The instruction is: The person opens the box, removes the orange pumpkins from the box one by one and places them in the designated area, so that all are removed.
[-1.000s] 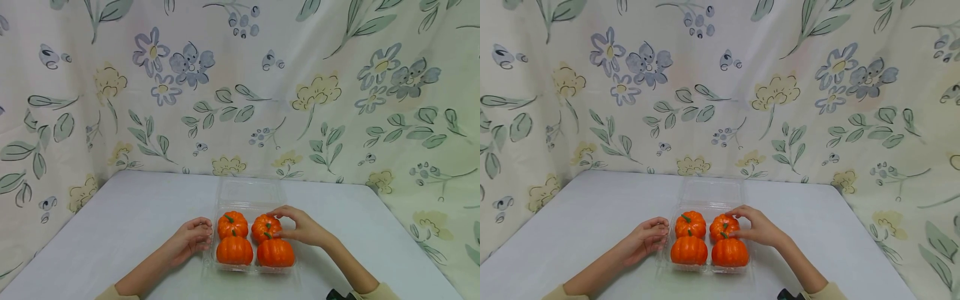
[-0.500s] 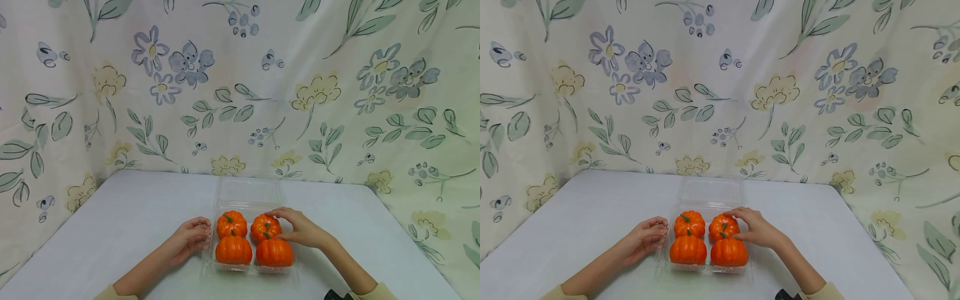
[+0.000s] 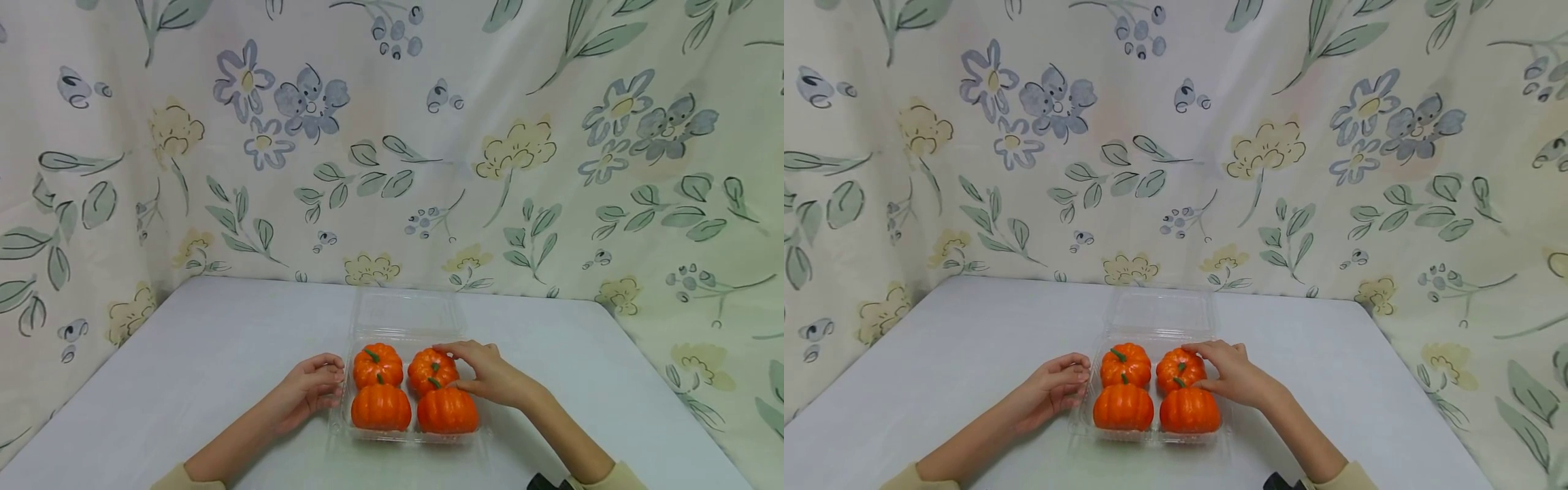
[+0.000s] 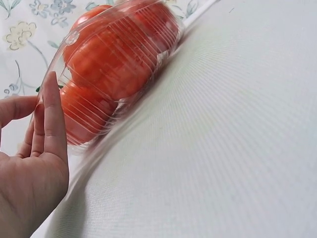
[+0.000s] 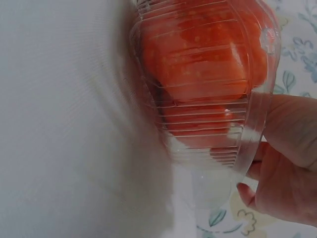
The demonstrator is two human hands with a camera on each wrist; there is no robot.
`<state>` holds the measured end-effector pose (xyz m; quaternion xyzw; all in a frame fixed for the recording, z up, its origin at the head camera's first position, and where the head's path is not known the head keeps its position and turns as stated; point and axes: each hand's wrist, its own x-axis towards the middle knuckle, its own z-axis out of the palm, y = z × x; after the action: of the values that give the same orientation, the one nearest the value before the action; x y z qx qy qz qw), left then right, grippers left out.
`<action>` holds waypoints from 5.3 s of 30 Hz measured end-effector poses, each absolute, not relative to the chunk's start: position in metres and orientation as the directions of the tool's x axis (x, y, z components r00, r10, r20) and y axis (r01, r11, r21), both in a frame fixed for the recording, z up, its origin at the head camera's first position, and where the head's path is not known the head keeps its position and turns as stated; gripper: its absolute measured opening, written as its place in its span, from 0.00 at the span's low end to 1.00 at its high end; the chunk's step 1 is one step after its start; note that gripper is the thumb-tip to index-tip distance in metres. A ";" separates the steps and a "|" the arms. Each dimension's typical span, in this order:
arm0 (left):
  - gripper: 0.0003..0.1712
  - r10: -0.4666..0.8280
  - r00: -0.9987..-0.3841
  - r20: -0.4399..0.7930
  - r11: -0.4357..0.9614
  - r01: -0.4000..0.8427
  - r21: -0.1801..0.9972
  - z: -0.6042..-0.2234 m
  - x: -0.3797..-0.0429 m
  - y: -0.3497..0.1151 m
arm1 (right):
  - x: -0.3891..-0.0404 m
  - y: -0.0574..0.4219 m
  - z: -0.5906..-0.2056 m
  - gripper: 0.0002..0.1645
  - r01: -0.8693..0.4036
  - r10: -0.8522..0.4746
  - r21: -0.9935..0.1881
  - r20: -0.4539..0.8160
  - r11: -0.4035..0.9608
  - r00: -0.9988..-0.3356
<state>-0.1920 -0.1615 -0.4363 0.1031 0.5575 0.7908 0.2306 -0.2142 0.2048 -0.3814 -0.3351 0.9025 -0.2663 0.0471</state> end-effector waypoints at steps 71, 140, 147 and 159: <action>0.08 0.465 -0.883 -0.060 -0.318 -0.230 0.920 -0.442 -0.192 -0.161 | -0.228 0.221 -0.379 0.37 -0.599 -0.524 -0.668 0.349 0.442 -0.777; 0.11 0.427 -0.899 -0.095 -0.326 -0.251 0.911 -0.447 -0.190 -0.163 | -0.251 0.266 -0.383 0.41 -0.235 -0.018 -0.800 0.271 0.552 -0.962; 0.11 0.424 -0.900 -0.105 -0.319 -0.256 0.913 -0.447 -0.190 -0.164 | -0.255 0.272 -0.388 0.42 -0.206 0.032 -0.806 0.268 0.555 -0.963; 0.11 0.428 -0.898 -0.100 -0.328 -0.257 0.909 -0.446 -0.190 -0.163 | -0.263 0.283 -0.402 0.43 -0.137 0.061 -0.770 0.222 0.623 -0.973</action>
<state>-0.1897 -0.1633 -0.4462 0.0792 0.5398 0.8109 0.2114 -0.2632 0.2833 -0.4019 -0.0213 0.8936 -0.4337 -0.1138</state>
